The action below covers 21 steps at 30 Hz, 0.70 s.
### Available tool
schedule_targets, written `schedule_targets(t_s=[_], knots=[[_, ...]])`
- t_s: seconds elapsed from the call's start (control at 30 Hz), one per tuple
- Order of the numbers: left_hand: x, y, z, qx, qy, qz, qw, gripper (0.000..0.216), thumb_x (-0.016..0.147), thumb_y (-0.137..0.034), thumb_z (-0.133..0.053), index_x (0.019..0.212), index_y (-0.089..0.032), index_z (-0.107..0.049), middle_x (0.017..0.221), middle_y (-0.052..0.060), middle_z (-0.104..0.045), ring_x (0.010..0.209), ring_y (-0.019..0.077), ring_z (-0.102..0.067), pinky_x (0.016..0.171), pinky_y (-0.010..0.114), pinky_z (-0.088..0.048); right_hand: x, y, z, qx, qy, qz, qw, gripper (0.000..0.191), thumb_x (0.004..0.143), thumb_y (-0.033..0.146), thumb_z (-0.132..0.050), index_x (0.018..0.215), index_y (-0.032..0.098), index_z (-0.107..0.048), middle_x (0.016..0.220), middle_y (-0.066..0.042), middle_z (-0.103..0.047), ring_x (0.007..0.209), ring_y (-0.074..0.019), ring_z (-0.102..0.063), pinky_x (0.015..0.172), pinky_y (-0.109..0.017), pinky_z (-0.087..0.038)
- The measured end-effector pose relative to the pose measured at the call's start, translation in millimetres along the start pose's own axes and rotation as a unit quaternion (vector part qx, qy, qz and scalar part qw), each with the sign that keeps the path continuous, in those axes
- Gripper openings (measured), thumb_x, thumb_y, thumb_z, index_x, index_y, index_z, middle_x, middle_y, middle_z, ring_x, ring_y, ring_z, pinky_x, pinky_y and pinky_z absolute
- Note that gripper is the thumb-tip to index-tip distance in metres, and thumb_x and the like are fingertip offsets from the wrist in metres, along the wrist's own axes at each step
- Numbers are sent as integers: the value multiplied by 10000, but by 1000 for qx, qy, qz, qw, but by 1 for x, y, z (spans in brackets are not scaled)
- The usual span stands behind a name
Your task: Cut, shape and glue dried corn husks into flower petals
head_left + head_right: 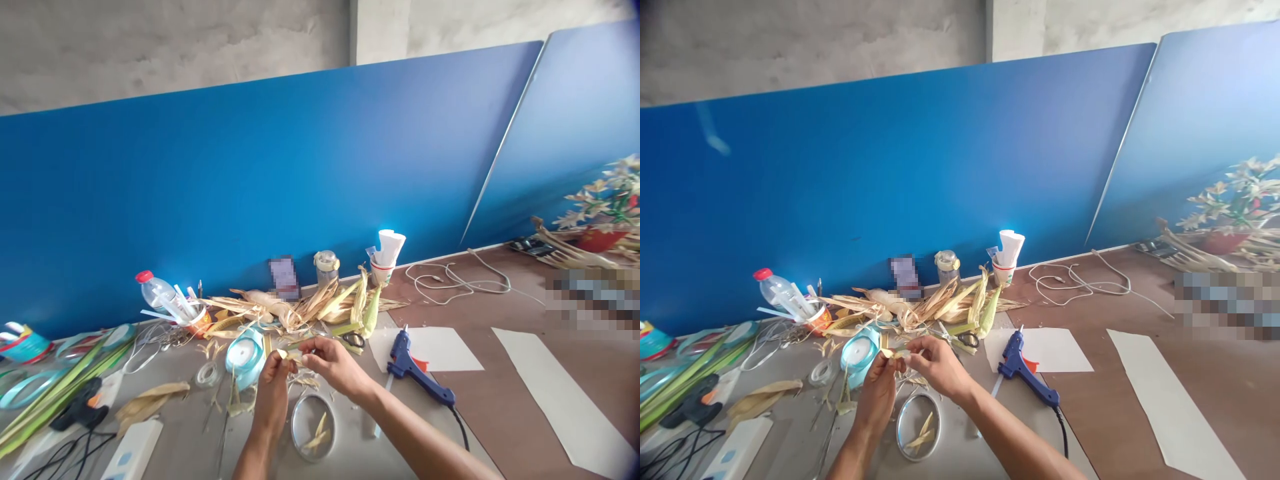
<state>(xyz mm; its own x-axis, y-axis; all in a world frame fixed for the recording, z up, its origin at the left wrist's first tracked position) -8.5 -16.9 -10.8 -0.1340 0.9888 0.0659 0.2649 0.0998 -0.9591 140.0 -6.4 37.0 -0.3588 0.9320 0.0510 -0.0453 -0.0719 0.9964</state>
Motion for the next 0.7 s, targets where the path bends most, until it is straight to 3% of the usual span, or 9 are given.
schedule_targets(t_s=[0.1, 0.27, 0.47, 0.6, 0.7], knots=[[-3, 0, -5, 20, 8, -2, 1000, 208, 731, -374, -608, 646, -193, -551, 631, -26, -495, 639, 140, -442, 655, 267, -370, -2, 6, -7, 108, 26, -3, 994, 289, 738, 360, -575, 908, 130, -609, 745, -19, -631, 721, -153, -572, 676, -253, -428], [-5, -1, -7, 24, -13, -6, 1000, 224, 696, -383, -644, 625, -187, -563, 599, -22, -514, 602, 141, -458, 625, 268, -364, -3, 10, -5, 85, 12, -9, 996, 263, 756, 383, -557, 688, 133, -602, 628, 6, -571, 603, -109, -489, 605, -225, -378], [-4, -2, -6, -22, -16, 14, 1000, 204, 691, -376, -659, 745, -186, -608, 611, -18, -526, 591, 131, -464, 619, 263, -366, 3, -9, 1, 135, -65, -21, 989, 387, 819, 492, -439, 749, 133, -565, 620, 7, -522, 527, -87, -413, 534, -217, -341], [-1, -1, -6, -85, -19, 13, 996, 211, 690, -348, -668, 812, -186, -609, 618, -26, -518, 591, 116, -459, 616, 250, -372, 8, -28, 2, 59, -59, -43, 996, 389, 833, 478, -404, 723, 134, -547, 589, 12, -513, 496, -83, -401, 494, -205, -319], [1, 0, -4, -115, -18, 16, 993, 187, 680, -327, -681, 761, -182, -594, 604, -30, -510, 599, 117, -475, 613, 248, -385, 10, -38, 5, -73, -62, -28, 995, 330, 831, 406, -416, 670, 146, -540, 567, 21, -501, 513, -95, -423, 504, -205, -324]])
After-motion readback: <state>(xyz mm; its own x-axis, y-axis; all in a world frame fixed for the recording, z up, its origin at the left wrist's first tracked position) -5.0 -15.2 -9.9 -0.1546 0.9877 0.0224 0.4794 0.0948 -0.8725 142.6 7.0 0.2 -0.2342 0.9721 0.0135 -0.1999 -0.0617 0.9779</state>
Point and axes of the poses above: each hand's wrist, its own x-axis towards the middle knuckle, its own z-axis out of the back of the hand, y = z × x, the point moved 1 cm from there along x, towards the middle knuckle
